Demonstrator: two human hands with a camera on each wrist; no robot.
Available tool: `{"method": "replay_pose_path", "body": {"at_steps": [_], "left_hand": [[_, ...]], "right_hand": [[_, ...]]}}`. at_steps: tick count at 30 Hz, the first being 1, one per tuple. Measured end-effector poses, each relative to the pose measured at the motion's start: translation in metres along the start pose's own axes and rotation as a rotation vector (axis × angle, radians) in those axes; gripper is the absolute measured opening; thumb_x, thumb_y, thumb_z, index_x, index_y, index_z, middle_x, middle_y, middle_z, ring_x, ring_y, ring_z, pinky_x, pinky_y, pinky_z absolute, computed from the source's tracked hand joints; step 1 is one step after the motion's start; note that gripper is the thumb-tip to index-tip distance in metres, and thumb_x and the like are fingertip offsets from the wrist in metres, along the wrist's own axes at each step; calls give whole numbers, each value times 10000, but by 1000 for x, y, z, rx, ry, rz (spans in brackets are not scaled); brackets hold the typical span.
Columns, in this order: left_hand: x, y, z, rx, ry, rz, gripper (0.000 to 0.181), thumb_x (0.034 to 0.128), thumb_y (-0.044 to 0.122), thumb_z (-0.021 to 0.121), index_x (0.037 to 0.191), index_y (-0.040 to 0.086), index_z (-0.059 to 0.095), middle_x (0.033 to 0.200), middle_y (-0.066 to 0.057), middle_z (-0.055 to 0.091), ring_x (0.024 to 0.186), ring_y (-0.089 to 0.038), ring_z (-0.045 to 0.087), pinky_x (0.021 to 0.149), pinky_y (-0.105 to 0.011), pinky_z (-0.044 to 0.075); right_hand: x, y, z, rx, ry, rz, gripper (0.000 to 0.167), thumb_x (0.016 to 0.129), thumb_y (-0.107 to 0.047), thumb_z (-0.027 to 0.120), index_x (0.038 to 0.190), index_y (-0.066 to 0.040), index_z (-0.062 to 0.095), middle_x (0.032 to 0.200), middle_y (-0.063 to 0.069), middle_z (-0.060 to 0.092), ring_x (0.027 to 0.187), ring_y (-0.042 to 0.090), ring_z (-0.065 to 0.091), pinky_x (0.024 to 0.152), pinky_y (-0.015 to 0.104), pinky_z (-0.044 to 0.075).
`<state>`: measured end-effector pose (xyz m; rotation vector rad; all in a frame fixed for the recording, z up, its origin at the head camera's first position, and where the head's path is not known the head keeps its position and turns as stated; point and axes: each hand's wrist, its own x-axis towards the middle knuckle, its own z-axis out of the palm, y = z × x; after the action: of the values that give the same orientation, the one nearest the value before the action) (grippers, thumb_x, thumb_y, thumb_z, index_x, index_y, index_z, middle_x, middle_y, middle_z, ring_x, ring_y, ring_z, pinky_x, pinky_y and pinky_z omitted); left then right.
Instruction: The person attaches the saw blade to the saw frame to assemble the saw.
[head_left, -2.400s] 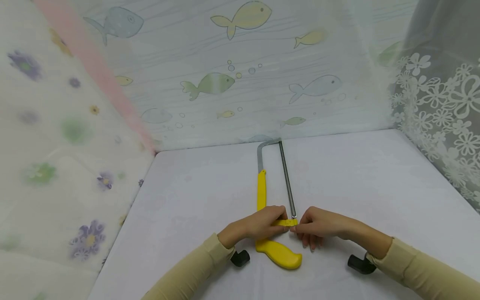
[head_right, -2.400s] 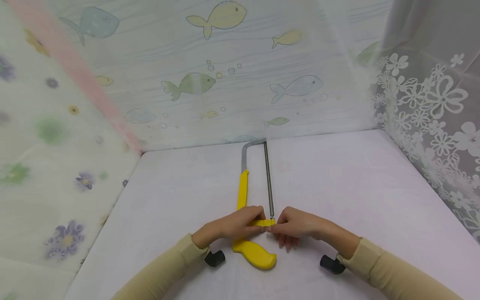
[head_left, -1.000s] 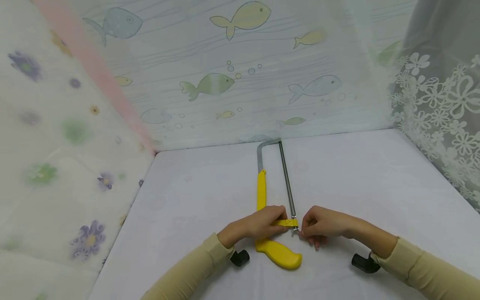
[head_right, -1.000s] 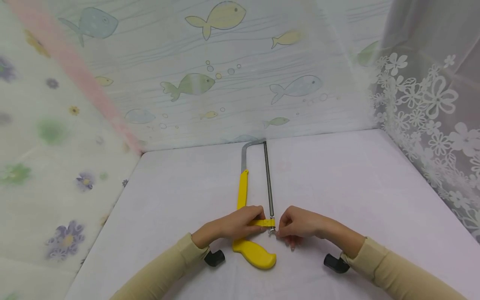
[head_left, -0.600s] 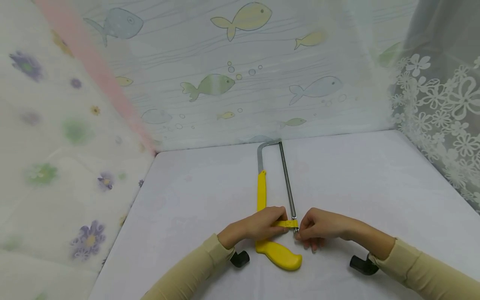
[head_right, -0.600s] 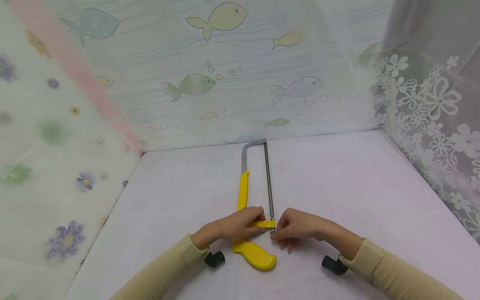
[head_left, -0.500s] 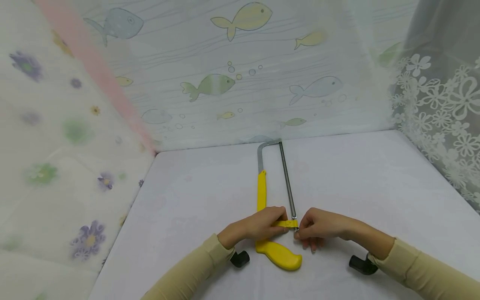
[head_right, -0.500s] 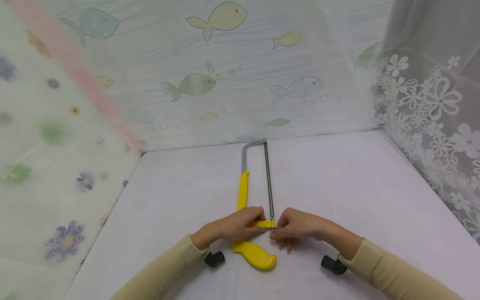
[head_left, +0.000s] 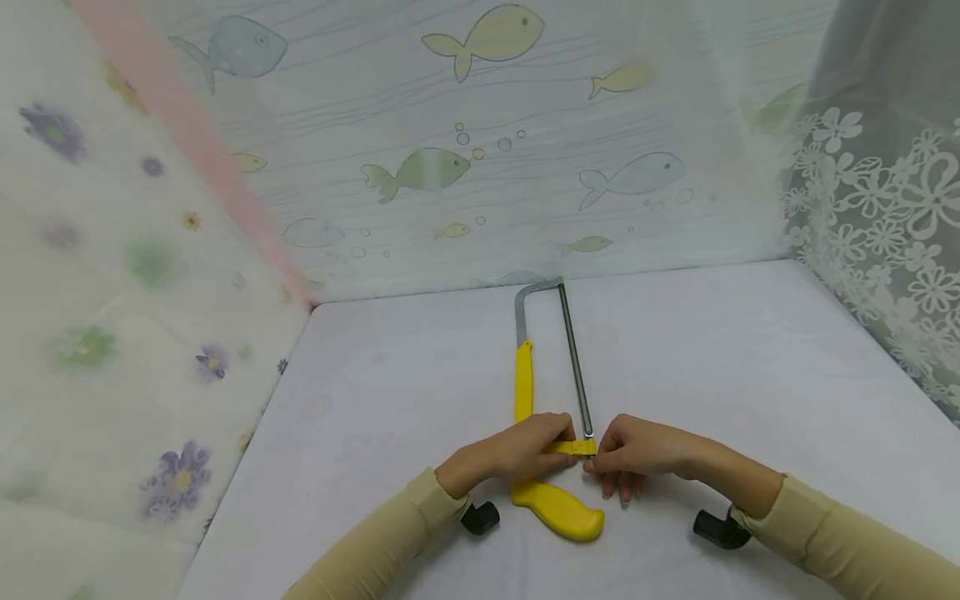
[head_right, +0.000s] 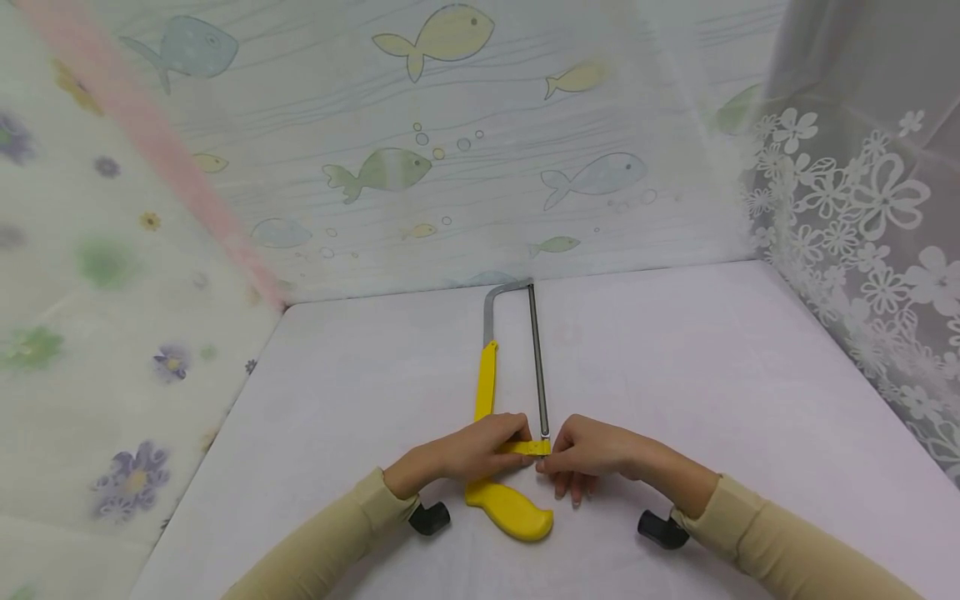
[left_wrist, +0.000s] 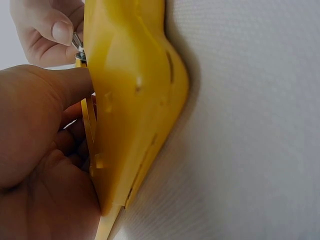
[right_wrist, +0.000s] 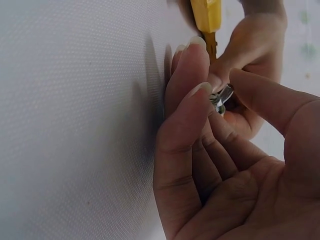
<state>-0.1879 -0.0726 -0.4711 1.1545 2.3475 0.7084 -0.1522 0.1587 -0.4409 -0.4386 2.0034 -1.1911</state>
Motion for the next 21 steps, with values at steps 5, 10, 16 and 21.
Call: {"method": "replay_pose_path", "body": {"at_steps": [5, 10, 16, 21], "left_hand": [[1, 0, 0, -7, -3, -5, 127, 1032, 223, 639, 1086, 131, 570, 958, 81, 581, 848, -53, 495, 769, -167, 431], [1, 0, 1, 2, -4, -8, 131, 1030, 230, 642, 1082, 132, 573, 955, 83, 581, 840, -51, 494, 763, -168, 434], [1, 0, 0, 9, -4, -6, 133, 1031, 232, 641, 1088, 129, 578, 960, 81, 581, 840, -52, 492, 758, -168, 432], [0, 1, 0, 11, -3, -4, 136, 1031, 228, 642, 1093, 125, 579, 967, 79, 583, 841, -54, 491, 755, -167, 431]], "right_hand": [[-2, 1, -1, -5, -5, -9, 285, 986, -217, 678, 816, 4, 736, 733, 132, 718, 540, 129, 622, 497, 227, 441], [-4, 5, -5, -23, -2, -22, 248, 984, -190, 667, 831, -10, 743, 736, 122, 712, 552, 133, 613, 507, 233, 440], [-6, 9, -8, -21, 1, -36, 178, 978, -149, 665, 886, -10, 729, 755, 110, 707, 573, 149, 615, 508, 234, 434], [-5, 11, -8, -44, 18, -54, 165, 971, -142, 676, 876, -13, 715, 724, 92, 689, 564, 150, 599, 503, 236, 443]]}}
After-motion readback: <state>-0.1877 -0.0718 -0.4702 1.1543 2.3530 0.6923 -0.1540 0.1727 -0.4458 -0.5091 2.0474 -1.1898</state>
